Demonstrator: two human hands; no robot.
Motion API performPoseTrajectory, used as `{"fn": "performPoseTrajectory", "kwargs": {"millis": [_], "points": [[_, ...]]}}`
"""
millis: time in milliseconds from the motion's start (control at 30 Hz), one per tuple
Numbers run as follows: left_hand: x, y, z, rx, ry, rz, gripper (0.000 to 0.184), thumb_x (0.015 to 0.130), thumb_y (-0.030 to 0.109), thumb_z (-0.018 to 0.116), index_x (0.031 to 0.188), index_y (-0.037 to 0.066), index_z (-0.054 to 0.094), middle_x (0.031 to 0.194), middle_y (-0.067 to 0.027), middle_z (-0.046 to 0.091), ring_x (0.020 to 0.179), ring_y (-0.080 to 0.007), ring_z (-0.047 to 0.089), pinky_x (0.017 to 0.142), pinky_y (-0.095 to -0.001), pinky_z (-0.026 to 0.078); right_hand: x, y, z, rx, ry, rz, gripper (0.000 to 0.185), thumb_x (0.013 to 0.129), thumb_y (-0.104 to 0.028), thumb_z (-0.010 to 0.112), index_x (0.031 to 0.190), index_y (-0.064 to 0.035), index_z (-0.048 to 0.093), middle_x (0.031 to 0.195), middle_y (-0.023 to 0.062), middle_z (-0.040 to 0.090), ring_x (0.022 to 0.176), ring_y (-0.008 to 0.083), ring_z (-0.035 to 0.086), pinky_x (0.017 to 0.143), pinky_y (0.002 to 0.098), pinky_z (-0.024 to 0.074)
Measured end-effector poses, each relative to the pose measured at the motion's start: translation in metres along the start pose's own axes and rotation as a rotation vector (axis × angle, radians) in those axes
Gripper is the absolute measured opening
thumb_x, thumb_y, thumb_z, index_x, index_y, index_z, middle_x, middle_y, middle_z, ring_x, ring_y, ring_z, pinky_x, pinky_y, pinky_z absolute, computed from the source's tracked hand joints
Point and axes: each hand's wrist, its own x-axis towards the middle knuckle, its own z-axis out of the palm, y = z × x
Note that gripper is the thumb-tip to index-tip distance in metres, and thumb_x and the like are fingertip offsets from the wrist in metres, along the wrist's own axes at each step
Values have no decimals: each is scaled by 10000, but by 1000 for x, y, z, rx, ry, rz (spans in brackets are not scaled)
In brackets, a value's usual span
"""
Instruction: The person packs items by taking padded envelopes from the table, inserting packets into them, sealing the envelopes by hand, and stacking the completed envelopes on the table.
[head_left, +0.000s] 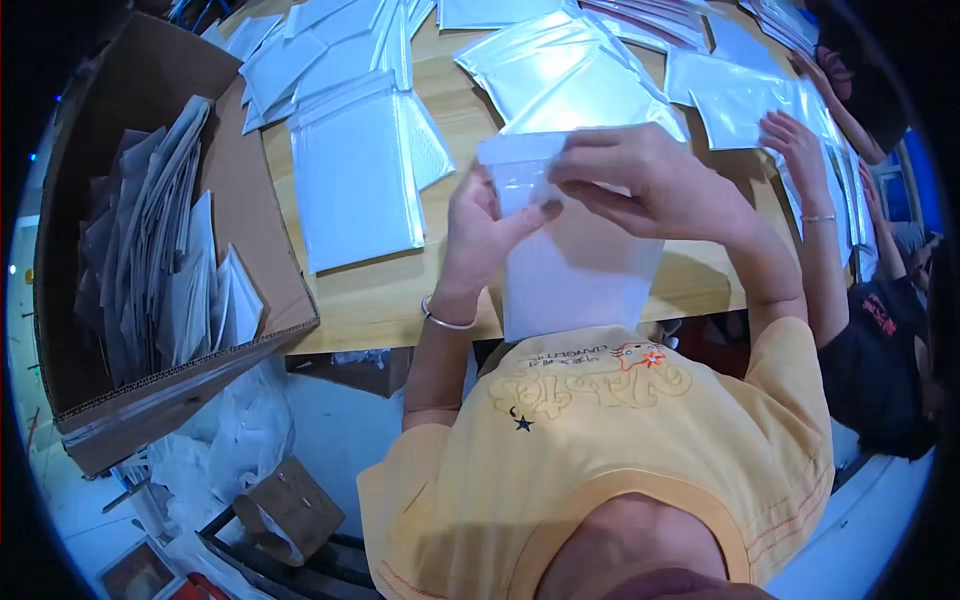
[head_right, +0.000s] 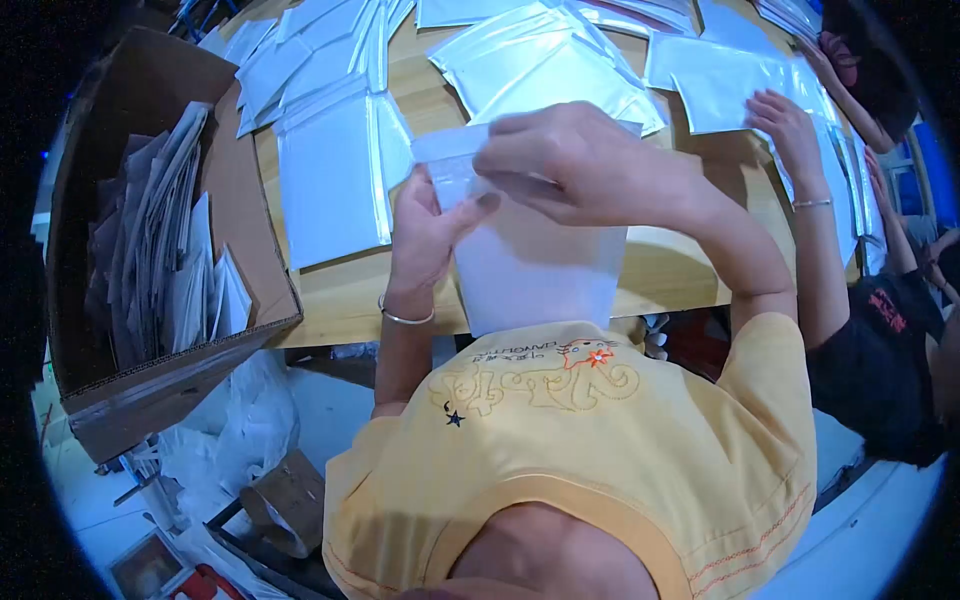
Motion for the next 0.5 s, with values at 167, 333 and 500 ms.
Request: {"fn": "performPoseTrajectory", "kwargs": {"millis": [167, 333, 500], "points": [[-1, -24, -6, 332, -118, 122, 251, 700, -46, 713, 937, -18, 634, 993, -103, 641, 800, -88, 580, 688, -202, 480, 33, 0, 41, -503, 214, 84, 155, 802, -144, 620, 807, -62, 489, 755, 53, 536, 543, 186, 490, 484, 292, 374], [-6, -10, 6, 312, 161, 14, 218, 704, -36, 716, 912, -2, 659, 731, -54, 646, 607, -62, 525, 580, -175, 439, 29, 16, 24, -191, 303, 98, 95, 806, -116, 609, 869, -56, 569, 726, 47, 570, 577, 194, 534, 558, 284, 440], [-10, -5, -5, 181, 228, 30, 155, 723, -26, 702, 873, 3, 671, 675, -25, 632, 535, -56, 497, 514, -168, 422, -52, 74, -58, 1091, 1214, 293, 222, 888, -31, 472, 1038, 85, 588, 903, 126, 636, 847, 203, 607, 913, 317, 448]]}}
